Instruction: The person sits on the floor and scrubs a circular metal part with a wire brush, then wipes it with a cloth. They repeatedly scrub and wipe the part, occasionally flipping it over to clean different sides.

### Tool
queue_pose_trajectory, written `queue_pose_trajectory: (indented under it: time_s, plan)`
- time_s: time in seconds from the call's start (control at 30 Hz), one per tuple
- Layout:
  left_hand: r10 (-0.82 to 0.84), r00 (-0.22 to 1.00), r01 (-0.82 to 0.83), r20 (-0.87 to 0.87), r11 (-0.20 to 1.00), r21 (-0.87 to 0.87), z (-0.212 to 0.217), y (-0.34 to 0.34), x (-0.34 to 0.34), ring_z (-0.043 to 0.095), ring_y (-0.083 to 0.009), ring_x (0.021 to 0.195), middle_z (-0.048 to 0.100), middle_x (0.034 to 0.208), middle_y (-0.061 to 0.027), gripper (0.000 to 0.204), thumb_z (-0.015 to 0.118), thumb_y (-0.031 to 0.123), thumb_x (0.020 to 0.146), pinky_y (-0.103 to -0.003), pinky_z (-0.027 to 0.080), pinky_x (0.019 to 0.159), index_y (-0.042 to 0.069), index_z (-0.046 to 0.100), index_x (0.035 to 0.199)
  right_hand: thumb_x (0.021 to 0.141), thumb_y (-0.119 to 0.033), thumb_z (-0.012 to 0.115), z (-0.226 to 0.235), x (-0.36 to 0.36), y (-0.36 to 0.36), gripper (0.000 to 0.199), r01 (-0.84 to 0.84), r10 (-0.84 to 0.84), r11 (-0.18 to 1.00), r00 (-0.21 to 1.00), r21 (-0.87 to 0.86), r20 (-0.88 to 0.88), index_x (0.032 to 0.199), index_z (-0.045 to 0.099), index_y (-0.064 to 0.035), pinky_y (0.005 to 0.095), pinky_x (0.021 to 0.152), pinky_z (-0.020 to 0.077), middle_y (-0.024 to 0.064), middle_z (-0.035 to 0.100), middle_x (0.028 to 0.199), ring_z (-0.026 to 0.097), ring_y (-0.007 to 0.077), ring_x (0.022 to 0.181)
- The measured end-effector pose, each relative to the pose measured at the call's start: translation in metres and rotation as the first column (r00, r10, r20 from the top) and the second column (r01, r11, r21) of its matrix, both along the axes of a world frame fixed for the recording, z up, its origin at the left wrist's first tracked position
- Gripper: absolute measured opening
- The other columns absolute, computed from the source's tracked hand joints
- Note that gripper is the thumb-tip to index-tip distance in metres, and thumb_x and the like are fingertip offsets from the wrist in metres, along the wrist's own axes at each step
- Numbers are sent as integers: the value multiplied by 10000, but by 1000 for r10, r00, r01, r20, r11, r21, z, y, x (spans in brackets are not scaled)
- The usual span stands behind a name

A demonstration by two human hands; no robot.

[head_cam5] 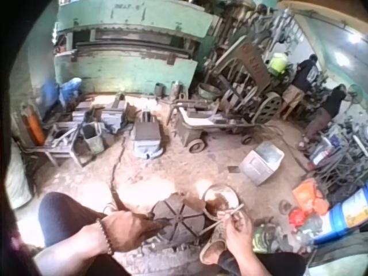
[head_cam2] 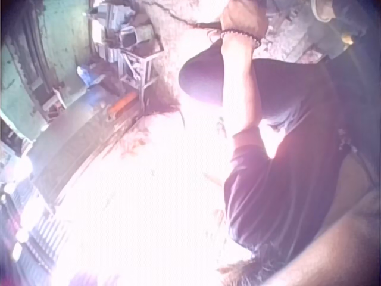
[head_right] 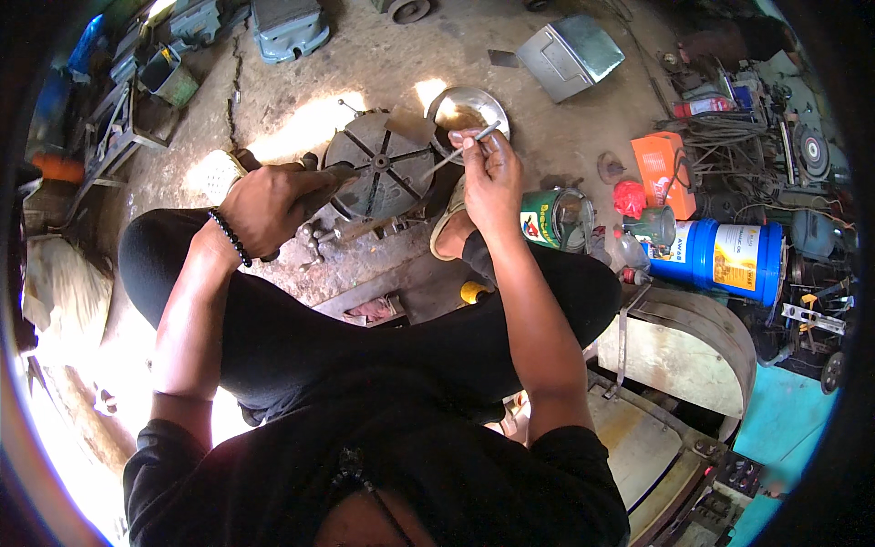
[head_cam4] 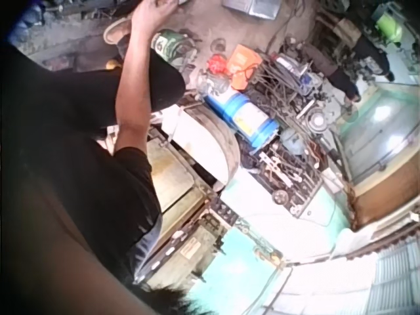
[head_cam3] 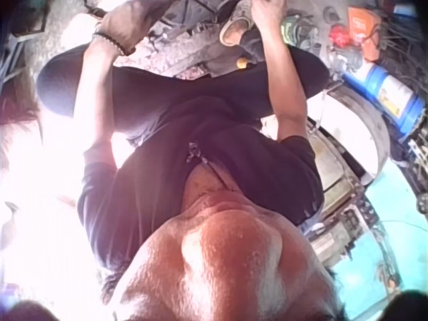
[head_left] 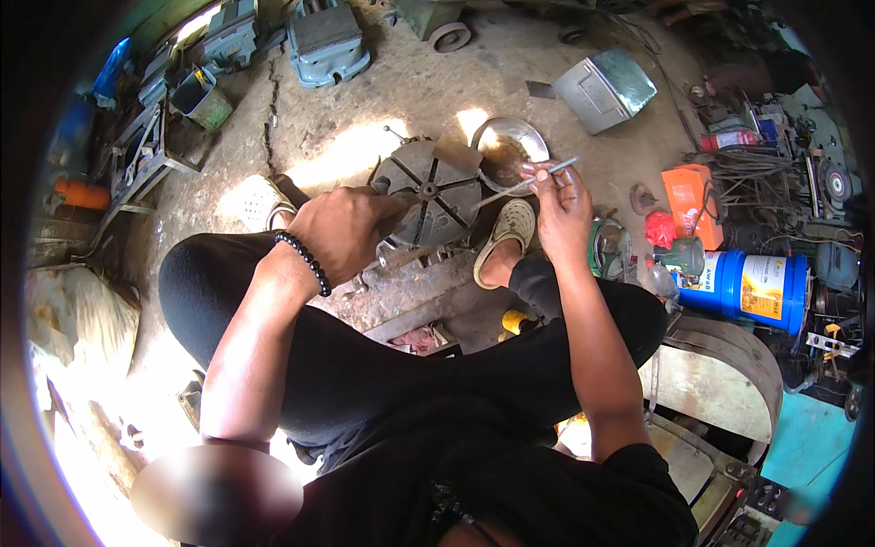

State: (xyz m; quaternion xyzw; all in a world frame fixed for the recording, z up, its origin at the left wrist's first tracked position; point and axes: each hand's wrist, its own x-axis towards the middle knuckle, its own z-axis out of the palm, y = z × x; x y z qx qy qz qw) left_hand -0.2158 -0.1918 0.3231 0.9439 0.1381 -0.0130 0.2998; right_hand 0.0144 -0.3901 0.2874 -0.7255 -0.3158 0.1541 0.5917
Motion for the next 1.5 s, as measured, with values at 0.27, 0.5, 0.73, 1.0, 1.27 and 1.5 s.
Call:
queue_pose_trajectory:
  time_s: [0.27, 0.5, 0.73, 1.0, 1.27, 1.5]
  plan:
    - [37, 997, -34, 74, 998, -46, -3, 13, -1, 700, -356, 940, 719, 993, -192, 368, 570, 75, 863, -443, 559, 837, 128, 702, 1202, 971, -51, 632, -37, 1, -6, 134, 116, -52, 952, 974, -285, 223, 1083, 700, -18, 242, 730, 494, 36, 692, 924, 614, 89, 836]
    - [118, 988, -113, 97, 992, -52, -1, 21, -9, 688, -375, 933, 709, 1024, -203, 378, 626, 58, 838, -431, 553, 852, 73, 692, 1211, 999, -225, 638, -42, 8, -23, 257, 18, -84, 959, 971, -282, -226, 1149, 680, -21, 235, 662, 508, 46, 699, 928, 635, 88, 768]
    - [140, 988, -139, 57, 990, -32, -1, 22, -9, 692, -369, 946, 718, 1026, -183, 333, 581, 121, 888, -449, 555, 863, 113, 706, 1197, 959, -593, 590, -3, 26, -49, 645, -174, -77, 956, 625, -235, -777, 1240, 593, -12, 322, 721, 565, 107, 688, 1073, 693, 198, 878]
    - [103, 995, -104, -11, 980, -172, -31, 23, 2, 706, -351, 972, 736, 1031, -176, 316, 570, 112, 877, -430, 553, 889, 114, 720, 1155, 935, -305, 725, -101, 59, -70, 226, -428, -178, 750, 603, -504, -778, 908, 647, -95, 318, 497, 463, 7, 588, 717, 589, 134, 633]
    - [252, 925, -379, -284, 643, -666, -176, 55, 46, 681, -193, 924, 729, 990, -87, 431, 506, 14, 820, -299, 538, 842, 67, 709, 1196, 894, -50, 478, -115, 27, -56, 514, -169, 436, 453, 899, -875, 52, 1401, 560, -66, 435, 1024, 462, 296, 613, 1269, 604, 417, 1187]
    - [365, 845, -534, -391, 519, -668, -292, 61, 93, 688, -172, 820, 739, 957, -64, 508, 481, -35, 780, -296, 567, 757, 89, 719, 1212, 859, -139, 538, -5, 24, -63, 508, -69, 419, 416, 900, -907, 123, 1361, 615, -125, 491, 939, 502, 282, 669, 1135, 646, 435, 1056]
